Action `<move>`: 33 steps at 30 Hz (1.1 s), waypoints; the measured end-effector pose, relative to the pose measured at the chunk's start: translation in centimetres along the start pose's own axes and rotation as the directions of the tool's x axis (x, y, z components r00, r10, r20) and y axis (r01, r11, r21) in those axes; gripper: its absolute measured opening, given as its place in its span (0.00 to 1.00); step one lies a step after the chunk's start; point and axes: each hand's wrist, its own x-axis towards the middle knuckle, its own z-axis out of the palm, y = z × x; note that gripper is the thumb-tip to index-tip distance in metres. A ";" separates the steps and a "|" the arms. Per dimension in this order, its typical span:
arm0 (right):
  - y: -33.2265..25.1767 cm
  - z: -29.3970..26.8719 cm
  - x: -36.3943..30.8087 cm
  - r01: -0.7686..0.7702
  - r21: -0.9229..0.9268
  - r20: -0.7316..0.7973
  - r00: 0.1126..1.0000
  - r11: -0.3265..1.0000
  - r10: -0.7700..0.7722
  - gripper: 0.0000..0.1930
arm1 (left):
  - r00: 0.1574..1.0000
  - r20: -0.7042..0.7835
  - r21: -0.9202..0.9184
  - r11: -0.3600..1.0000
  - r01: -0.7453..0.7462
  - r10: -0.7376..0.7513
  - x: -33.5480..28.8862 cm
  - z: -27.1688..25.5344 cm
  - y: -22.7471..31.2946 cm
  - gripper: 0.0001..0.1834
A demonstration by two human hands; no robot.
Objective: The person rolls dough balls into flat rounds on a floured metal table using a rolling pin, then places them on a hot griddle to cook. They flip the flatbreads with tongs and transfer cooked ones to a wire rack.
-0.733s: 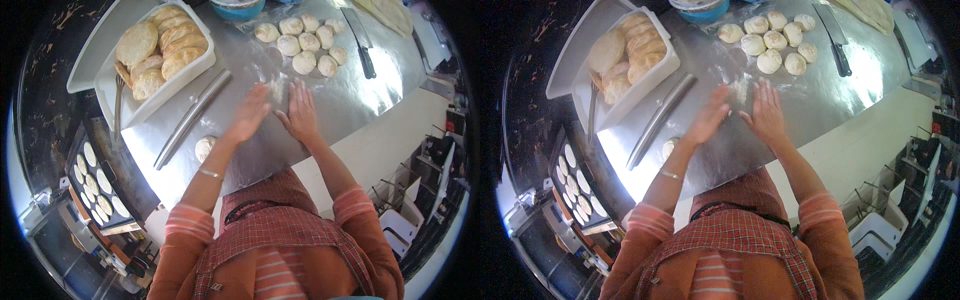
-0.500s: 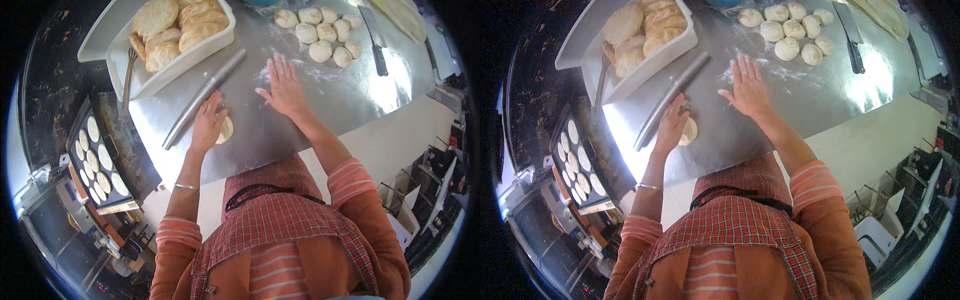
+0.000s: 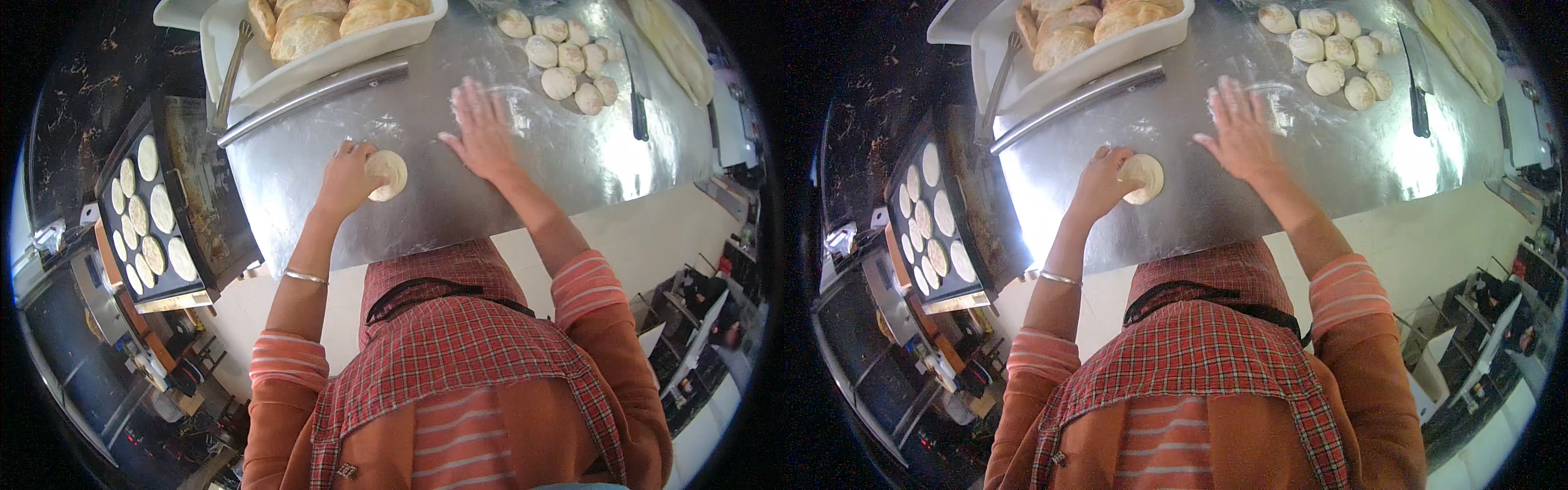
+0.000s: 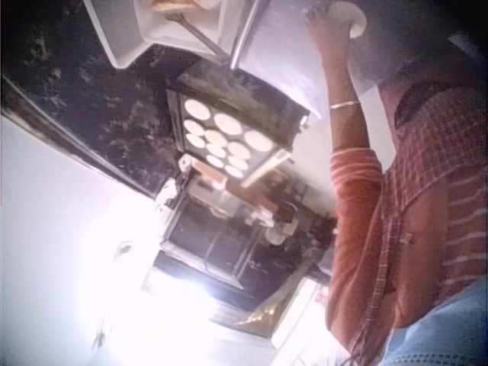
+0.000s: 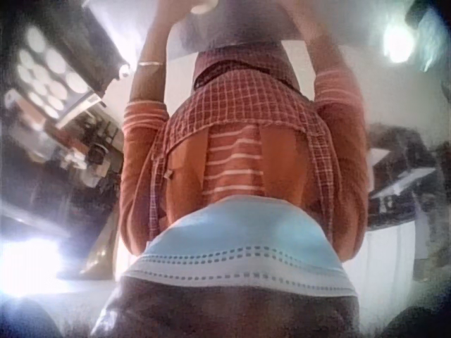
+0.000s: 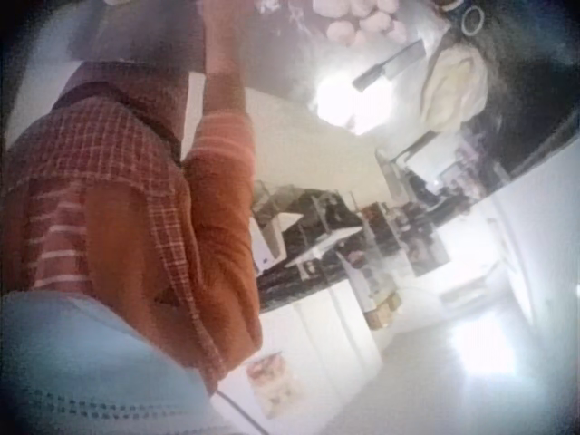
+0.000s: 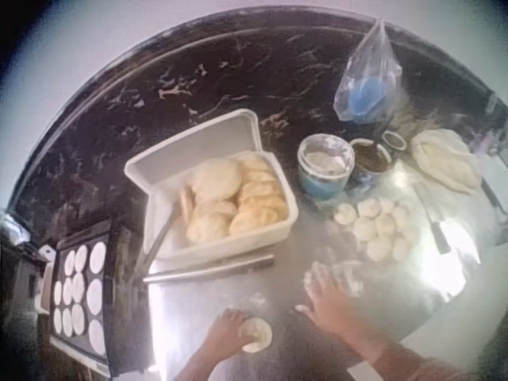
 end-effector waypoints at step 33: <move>-2.4 -2.0 -7.3 0.033 0.204 0.111 0.992 0.978 -0.057 0.46 | 0.943 -0.226 0.092 0.969 -0.230 0.246 11.7 3.8 6.3 0.19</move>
